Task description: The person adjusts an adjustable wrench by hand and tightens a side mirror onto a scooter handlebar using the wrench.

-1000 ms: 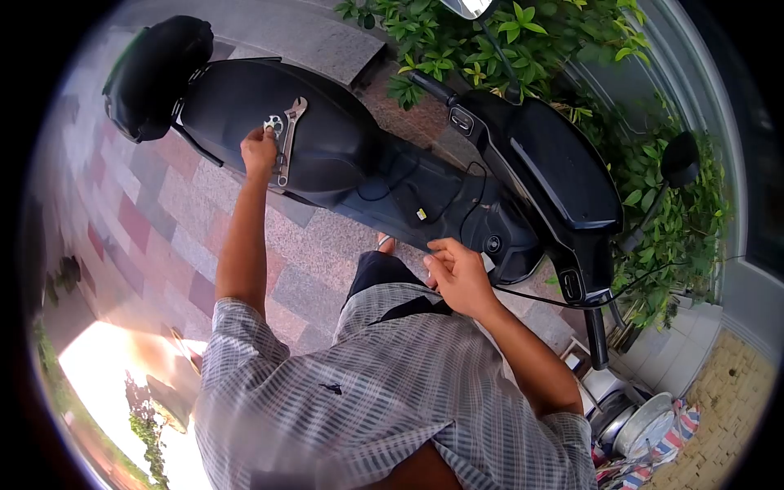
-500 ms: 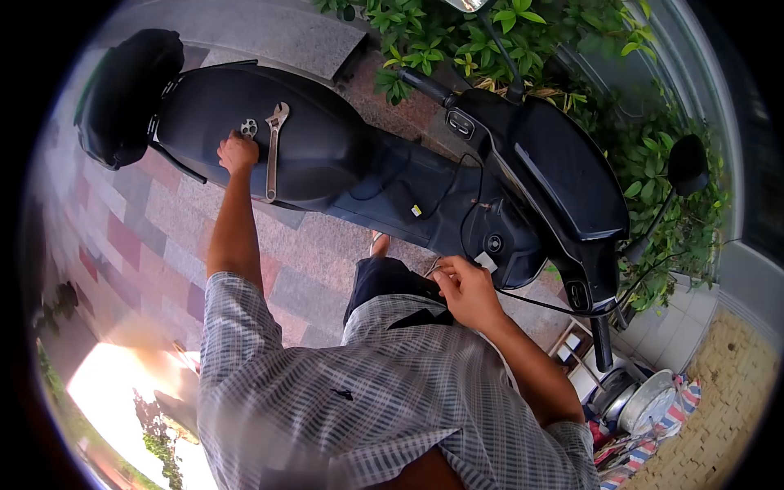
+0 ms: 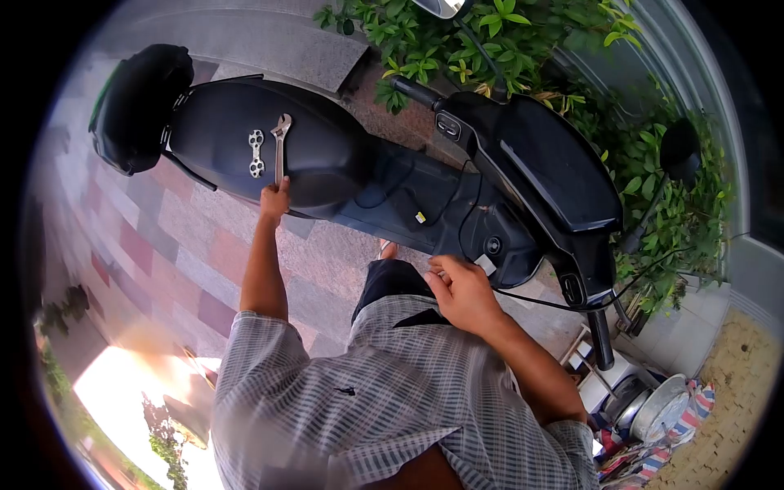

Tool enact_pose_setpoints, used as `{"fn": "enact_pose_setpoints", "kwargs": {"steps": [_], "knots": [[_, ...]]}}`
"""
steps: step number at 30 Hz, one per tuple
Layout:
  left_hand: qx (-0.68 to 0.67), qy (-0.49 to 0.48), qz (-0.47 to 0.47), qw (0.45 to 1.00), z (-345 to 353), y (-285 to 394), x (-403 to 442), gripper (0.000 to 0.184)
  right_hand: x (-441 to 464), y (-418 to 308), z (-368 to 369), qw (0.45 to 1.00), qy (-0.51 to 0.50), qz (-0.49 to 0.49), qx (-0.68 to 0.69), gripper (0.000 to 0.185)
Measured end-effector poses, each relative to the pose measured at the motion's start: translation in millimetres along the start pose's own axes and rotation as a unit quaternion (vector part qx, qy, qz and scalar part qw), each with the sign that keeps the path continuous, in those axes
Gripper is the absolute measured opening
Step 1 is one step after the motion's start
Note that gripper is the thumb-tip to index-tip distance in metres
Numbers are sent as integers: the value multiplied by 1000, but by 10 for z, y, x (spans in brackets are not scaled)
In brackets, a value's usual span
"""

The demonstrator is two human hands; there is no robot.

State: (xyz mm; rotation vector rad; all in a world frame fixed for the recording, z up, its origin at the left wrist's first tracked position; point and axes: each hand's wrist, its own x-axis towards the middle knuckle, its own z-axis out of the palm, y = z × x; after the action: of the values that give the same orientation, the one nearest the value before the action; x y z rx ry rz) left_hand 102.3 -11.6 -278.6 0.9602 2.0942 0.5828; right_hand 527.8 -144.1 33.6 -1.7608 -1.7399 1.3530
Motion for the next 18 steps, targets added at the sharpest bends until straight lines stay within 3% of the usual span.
{"fn": "enact_pose_setpoints", "kwargs": {"steps": [2, 6, 8, 12, 13, 18], "knots": [[-136, -30, -7, 990, -98, 432, -244, 48, -66, -55, -68, 1000, 1, -15, 1, 25], [-171, 52, 90, 980, -36, 1178, -1137, 42, -266, -279, -284, 996, 17, -42, 71, 28], [-162, 67, 191, 966, -9, 1605, -1897, 43, -400, -419, -430, 990, 47, -58, 121, 31], [-341, -37, 283, 896, 249, 2293, -3478, 30, -774, -554, -682, 963, 143, -130, 190, 41], [-395, -92, 268, 874, 276, 2461, -3906, 26, -854, -500, -725, 952, 165, -173, 193, 48], [-270, -139, 538, 786, 724, 2482, -5142, 15, -1563, -414, -1146, 896, 202, -240, 315, 41]]}}
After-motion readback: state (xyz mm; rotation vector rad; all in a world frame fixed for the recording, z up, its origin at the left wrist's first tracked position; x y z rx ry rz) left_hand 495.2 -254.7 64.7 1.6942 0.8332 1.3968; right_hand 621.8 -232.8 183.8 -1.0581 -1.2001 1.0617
